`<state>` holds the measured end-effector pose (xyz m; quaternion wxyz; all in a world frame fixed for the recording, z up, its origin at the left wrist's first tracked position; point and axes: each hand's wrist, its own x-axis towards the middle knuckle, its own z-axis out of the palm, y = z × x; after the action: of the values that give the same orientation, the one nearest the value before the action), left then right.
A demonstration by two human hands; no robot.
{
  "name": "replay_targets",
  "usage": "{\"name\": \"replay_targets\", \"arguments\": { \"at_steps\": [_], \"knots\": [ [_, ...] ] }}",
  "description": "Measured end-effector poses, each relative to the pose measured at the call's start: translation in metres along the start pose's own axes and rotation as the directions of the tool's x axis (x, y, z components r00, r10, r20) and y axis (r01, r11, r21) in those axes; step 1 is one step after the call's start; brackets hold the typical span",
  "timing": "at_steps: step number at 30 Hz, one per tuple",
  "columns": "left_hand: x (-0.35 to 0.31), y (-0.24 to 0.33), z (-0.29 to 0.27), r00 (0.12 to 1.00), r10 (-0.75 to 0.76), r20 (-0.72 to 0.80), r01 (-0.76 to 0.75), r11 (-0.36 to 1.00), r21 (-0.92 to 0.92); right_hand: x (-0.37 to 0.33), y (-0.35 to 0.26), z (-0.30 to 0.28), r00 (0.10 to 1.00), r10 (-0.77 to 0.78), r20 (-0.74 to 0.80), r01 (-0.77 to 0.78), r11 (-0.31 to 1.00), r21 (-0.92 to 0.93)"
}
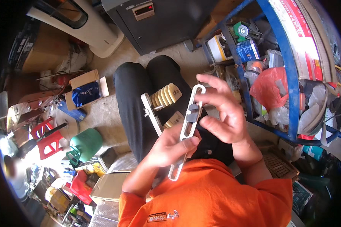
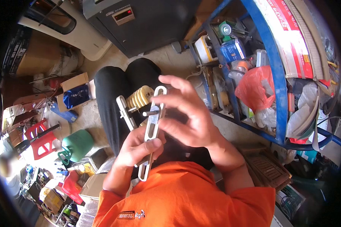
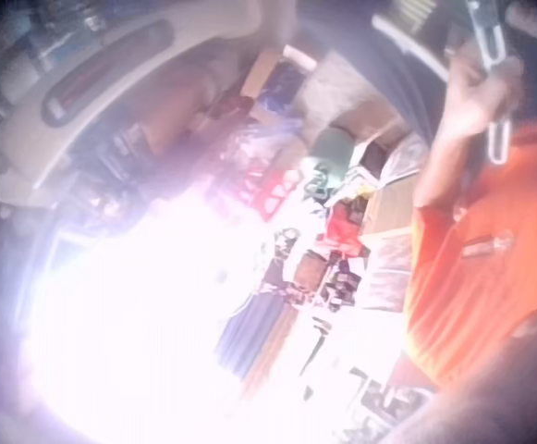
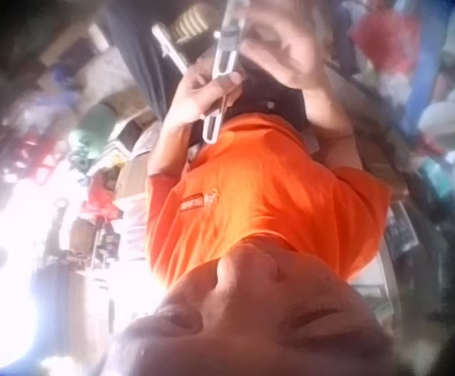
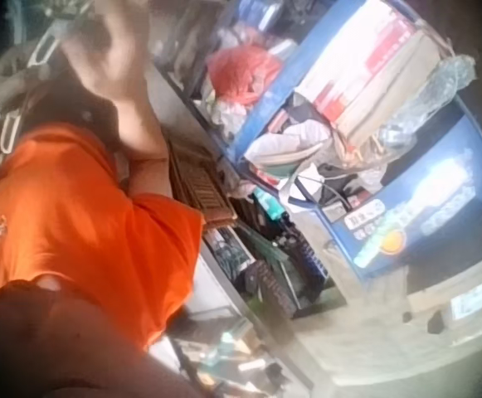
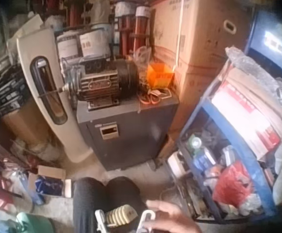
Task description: The person assembles a wooden component by inserting a metal rod through a stack of circular wooden pieces and securing them with a metal bracket. They then attach the assembled unit to a motor shaft and wrap a string around the wooden stack.
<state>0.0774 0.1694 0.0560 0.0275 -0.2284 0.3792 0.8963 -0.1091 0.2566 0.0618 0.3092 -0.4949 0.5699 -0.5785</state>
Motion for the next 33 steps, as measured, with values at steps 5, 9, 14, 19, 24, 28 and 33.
{"name": "replay_targets", "arguments": {
  "at_steps": [5,9,14,19,24,28,33],
  "knots": [
    [0.000,-0.002,0.006,0.997,0.021,-0.076,-0.010,0.990,0.140,0.000,-0.005,0.008,1.000,-0.016,-0.002,0.015,0.966,-0.260],
    [-0.003,-0.001,0.004,0.995,0.020,-0.102,-0.007,0.993,0.120,-0.003,-0.002,0.013,0.994,-0.110,0.009,0.108,0.953,-0.285],
    [-0.002,0.003,0.005,0.994,-0.010,-0.109,0.020,0.996,0.091,-0.004,0.002,0.013,0.994,-0.101,0.036,0.106,0.969,-0.222],
    [-0.001,0.002,0.001,0.993,-0.023,-0.115,0.033,0.996,0.082,-0.004,0.002,0.016,0.993,-0.106,0.060,0.116,0.969,-0.218],
    [-0.002,0.005,0.002,0.994,-0.016,-0.110,0.021,0.998,0.052,-0.004,-0.002,0.019,0.994,-0.003,0.109,0.011,0.998,-0.066],
    [0.002,0.001,0.000,0.994,0.020,-0.110,-0.014,0.999,0.050,0.003,0.001,0.018,0.987,-0.115,0.109,0.134,0.974,-0.182],
    [-0.002,0.011,-0.004,0.997,0.033,-0.074,-0.031,0.999,0.028,0.004,0.000,0.017,0.995,-0.067,0.074,0.079,0.983,-0.169]
  ]
}}
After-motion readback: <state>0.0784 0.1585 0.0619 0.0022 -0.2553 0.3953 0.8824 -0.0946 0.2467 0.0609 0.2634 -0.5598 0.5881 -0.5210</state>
